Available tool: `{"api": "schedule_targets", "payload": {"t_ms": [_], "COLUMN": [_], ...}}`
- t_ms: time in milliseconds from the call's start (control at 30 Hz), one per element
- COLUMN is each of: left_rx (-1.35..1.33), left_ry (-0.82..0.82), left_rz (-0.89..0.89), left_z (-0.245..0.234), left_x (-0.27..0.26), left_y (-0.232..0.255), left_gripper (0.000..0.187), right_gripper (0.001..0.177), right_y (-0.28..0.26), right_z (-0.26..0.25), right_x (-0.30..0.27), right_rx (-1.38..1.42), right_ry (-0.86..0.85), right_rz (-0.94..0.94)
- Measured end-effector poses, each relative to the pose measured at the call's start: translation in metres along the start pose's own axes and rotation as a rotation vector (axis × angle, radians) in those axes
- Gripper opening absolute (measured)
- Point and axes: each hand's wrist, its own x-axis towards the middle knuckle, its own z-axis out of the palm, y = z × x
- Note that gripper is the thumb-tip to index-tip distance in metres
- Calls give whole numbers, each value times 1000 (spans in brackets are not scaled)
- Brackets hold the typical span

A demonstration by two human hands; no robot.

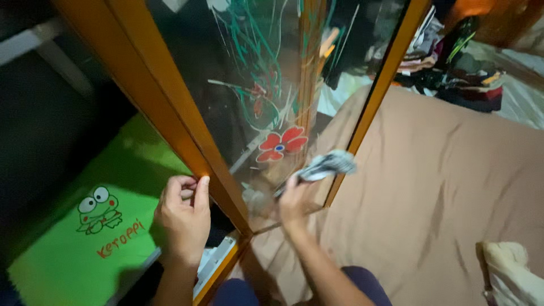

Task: The person cleans the glass doors of a wooden cabinet using a spray bottle and a cloth. They repeatedly spray the glass and wipe it down, focusing on different sections of the cabinet doors.

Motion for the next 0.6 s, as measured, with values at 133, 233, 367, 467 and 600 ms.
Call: {"api": "schedule_targets", "payload": {"t_ms": [133,233,367,467,600], "left_rx": [18,-13,86,15,-78], "left_ry": [-2,-7,-13,9,62], "left_rz": [-17,-40,-27,-36,17], "left_z": [0,1,-1,0,7], "left_x": [2,3,1,-2,3], "left_y": [2,4,3,-1,-5], "left_gripper": [24,25,24,23,23], "right_gripper": [50,51,65,58,46], "right_y": [-47,-65,-53,-42,-61], "right_z": [3,6,-5,-22,-37], "right_x": [-24,16,75,90,72], "right_rx": [-35,-103,-116,-63,20], "right_ry": [-330,-275,-65,-7,-35], "right_rz": [-282,-619,-489,-382,-293]}}
